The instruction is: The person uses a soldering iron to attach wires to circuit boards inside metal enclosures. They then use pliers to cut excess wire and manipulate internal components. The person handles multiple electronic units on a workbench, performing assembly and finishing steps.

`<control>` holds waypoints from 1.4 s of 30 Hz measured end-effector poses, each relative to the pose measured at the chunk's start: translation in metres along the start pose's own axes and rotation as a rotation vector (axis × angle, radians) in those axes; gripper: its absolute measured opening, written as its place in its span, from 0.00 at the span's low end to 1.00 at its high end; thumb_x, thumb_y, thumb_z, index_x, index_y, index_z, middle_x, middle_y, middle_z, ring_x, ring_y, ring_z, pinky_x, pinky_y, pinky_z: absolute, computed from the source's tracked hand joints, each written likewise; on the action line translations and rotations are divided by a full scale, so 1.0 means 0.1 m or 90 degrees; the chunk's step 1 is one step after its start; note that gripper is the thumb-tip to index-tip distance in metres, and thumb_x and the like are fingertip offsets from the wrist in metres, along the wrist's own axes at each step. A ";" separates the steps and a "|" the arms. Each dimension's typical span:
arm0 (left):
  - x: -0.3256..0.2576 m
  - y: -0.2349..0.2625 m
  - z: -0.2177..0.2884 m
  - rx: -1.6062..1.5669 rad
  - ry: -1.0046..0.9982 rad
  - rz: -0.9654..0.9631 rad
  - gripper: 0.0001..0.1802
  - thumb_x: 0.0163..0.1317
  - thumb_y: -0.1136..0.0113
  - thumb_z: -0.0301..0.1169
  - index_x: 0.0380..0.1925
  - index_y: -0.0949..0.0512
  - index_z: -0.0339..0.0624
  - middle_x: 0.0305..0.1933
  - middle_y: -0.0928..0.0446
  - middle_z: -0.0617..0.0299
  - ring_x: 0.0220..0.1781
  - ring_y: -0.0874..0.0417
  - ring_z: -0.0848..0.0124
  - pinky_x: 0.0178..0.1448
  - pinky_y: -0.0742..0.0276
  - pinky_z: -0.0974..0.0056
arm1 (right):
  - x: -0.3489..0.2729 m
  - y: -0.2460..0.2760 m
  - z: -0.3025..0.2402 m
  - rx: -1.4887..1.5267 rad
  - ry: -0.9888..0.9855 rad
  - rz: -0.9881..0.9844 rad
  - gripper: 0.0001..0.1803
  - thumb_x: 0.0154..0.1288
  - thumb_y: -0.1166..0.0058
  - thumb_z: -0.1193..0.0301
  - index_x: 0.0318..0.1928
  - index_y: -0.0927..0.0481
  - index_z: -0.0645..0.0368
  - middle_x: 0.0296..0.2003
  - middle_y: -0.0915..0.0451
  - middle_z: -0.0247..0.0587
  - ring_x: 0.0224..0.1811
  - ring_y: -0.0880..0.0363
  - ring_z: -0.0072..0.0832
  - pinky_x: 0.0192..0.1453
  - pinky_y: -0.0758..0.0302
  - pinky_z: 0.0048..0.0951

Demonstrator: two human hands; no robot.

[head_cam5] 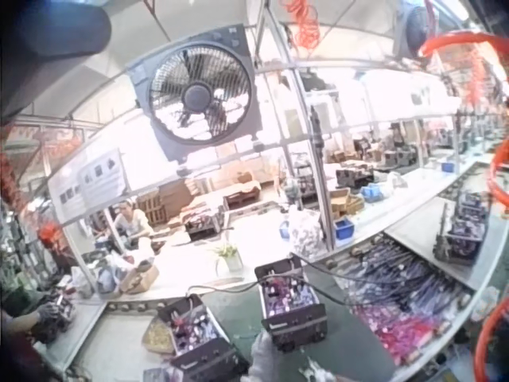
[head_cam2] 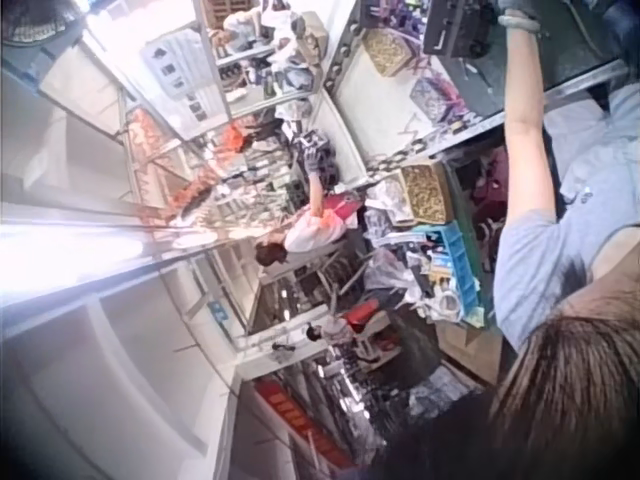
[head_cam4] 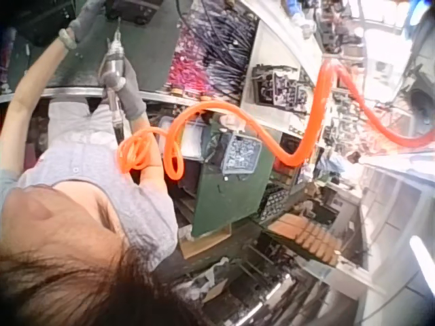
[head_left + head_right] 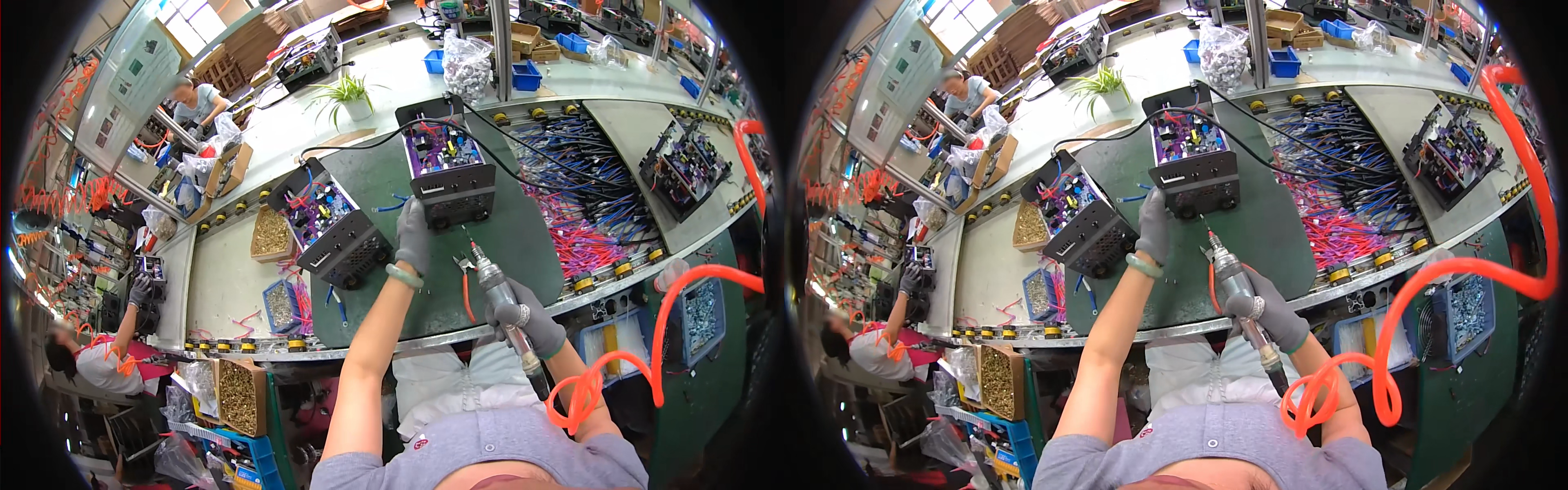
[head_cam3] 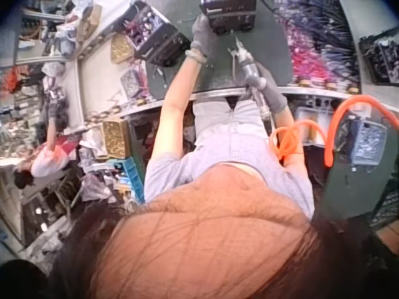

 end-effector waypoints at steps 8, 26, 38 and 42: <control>0.35 0.07 -0.01 -0.239 0.289 -0.062 0.18 0.75 0.59 0.37 0.46 0.20 0.43 0.43 0.15 0.60 0.42 0.14 0.67 0.48 0.17 0.63 | 0.36 -0.12 -0.12 -0.046 0.014 -0.039 0.26 0.59 0.40 0.60 0.52 0.30 0.62 0.29 0.25 0.35 0.22 0.25 0.18 0.24 0.26 0.23; 0.41 -0.07 -0.19 -0.320 0.360 0.102 0.14 0.72 0.44 0.41 0.35 0.18 0.45 0.28 0.20 0.67 0.23 0.25 0.75 0.26 0.31 0.68 | 0.52 -0.41 -0.07 -0.027 -0.014 0.025 0.26 0.60 0.39 0.56 0.50 0.31 0.59 0.29 0.25 0.34 0.19 0.26 0.18 0.20 0.27 0.21; 0.31 -0.12 -0.05 -0.337 0.341 0.101 0.16 0.74 0.46 0.42 0.41 0.19 0.42 0.36 0.16 0.61 0.32 0.17 0.70 0.37 0.19 0.63 | 0.58 -0.44 -0.05 -0.032 -0.022 0.036 0.27 0.60 0.37 0.56 0.51 0.32 0.59 0.29 0.25 0.35 0.20 0.25 0.19 0.22 0.26 0.22; 0.32 -0.16 0.01 -0.356 0.346 0.129 0.18 0.74 0.47 0.45 0.40 0.18 0.42 0.36 0.16 0.61 0.32 0.17 0.70 0.37 0.20 0.63 | 0.69 -0.41 0.07 -0.061 -0.001 0.043 0.28 0.60 0.37 0.57 0.52 0.32 0.59 0.29 0.25 0.35 0.21 0.25 0.20 0.22 0.25 0.23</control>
Point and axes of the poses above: each hand's wrist, its own x-axis towards the middle knuckle, its own y-axis out of the back of the hand, z = x × y, the point moved 3 cm from there along x, towards the middle knuckle
